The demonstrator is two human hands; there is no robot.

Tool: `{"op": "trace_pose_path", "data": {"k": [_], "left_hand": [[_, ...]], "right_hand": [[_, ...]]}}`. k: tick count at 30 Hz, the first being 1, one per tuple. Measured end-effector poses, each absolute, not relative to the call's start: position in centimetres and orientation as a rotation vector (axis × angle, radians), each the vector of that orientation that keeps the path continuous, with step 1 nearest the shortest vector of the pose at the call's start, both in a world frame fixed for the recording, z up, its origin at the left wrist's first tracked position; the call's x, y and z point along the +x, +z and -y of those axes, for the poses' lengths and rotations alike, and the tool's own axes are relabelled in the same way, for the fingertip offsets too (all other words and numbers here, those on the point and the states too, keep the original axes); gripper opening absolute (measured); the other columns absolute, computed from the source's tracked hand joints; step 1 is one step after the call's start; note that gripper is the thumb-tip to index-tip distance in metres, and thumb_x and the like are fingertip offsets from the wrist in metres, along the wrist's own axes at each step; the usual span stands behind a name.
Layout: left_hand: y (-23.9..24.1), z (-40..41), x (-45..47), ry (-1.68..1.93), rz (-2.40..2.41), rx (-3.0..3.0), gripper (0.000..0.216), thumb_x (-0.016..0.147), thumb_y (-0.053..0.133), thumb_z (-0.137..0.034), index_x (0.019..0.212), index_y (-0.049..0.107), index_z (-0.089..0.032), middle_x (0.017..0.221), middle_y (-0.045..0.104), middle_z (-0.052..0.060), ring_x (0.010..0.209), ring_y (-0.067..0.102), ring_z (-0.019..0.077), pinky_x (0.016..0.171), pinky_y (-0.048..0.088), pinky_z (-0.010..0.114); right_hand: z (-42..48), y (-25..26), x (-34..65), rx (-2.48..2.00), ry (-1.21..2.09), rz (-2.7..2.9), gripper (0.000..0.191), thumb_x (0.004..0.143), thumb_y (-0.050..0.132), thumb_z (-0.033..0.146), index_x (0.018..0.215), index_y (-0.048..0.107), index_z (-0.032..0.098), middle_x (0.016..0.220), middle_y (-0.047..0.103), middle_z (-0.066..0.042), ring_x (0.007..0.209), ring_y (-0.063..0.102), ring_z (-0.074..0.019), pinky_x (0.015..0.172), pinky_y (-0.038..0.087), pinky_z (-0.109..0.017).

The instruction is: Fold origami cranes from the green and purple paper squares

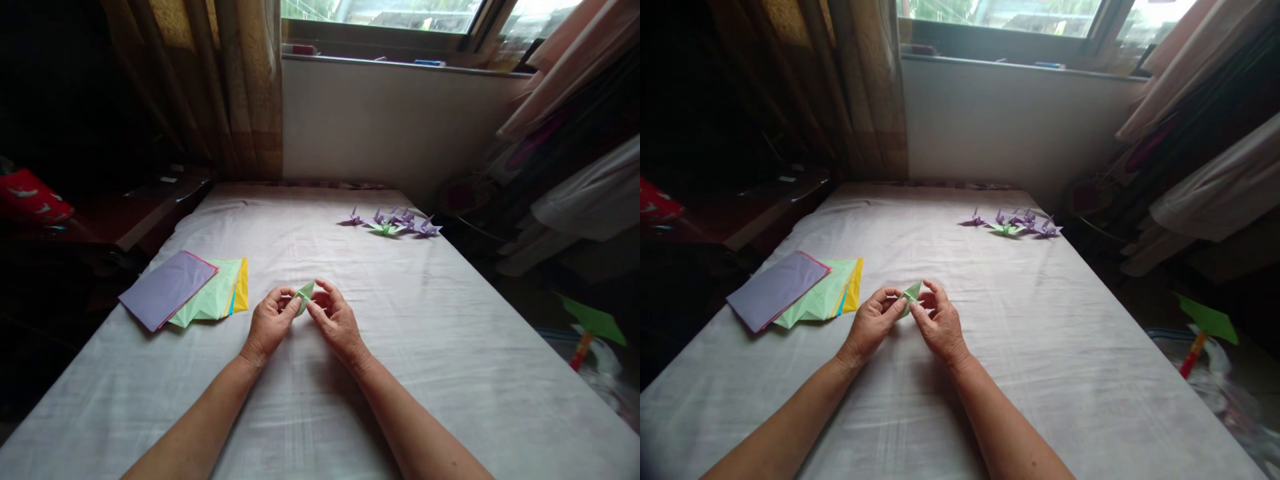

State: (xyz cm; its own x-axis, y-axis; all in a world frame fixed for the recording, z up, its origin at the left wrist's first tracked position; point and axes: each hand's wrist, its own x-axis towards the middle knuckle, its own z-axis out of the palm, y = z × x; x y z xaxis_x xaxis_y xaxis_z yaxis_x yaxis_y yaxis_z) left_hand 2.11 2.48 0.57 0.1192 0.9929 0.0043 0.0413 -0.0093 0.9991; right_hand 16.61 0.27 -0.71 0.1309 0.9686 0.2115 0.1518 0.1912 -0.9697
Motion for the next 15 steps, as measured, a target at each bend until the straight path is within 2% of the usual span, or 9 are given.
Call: {"op": "trace_pose_path", "data": {"k": [4,9,12,15], "left_hand": [[1.0,-2.0,2.3,0.983,-1.077,1.363,0.029,0.073,0.066,-0.045,0.08,0.058,-0.018,0.069,0.063,-0.001,0.062,0.058,0.0117,0.058,0.044,0.022],[0.9,-2.2,1.8,0.956,-1.134,1.482,0.026,0.078,0.061,-0.044,0.074,0.058,-0.018,0.066,0.059,-0.002,0.062,0.055,0.0114,0.059,0.044,0.022],[0.4,-2.1,1.6,1.01,-1.155,1.518,0.028,0.081,0.058,-0.045,0.079,0.061,-0.018,0.072,0.063,0.0,0.067,0.06,0.0131,0.061,0.047,0.022],[0.2,-2.0,1.0,0.992,-1.151,1.666,0.029,0.086,0.055,-0.044,0.094,0.066,-0.018,0.087,0.071,0.003,0.078,0.067,0.0164,0.066,0.052,0.024]], "right_hand": [[-0.5,-0.8,17.0,-1.27,0.83,1.296,0.039,0.083,0.057,0.03,0.121,0.053,0.021,0.075,0.067,0.001,0.065,0.063,-0.0132,0.065,0.051,-0.026],[-0.9,-1.2,17.1,-1.239,0.933,1.314,0.039,0.083,0.058,0.032,0.12,0.052,0.02,0.074,0.066,0.001,0.064,0.061,-0.0133,0.065,0.051,-0.026],[-0.9,-1.2,16.9,-1.221,0.938,1.35,0.046,0.082,0.059,0.033,0.125,0.048,0.022,0.076,0.065,0.002,0.064,0.061,-0.013,0.063,0.051,-0.025],[-0.7,-1.3,17.1,-1.27,0.864,1.404,0.047,0.082,0.058,0.031,0.127,0.048,0.022,0.075,0.062,0.003,0.063,0.059,-0.0122,0.061,0.048,-0.024]]}}
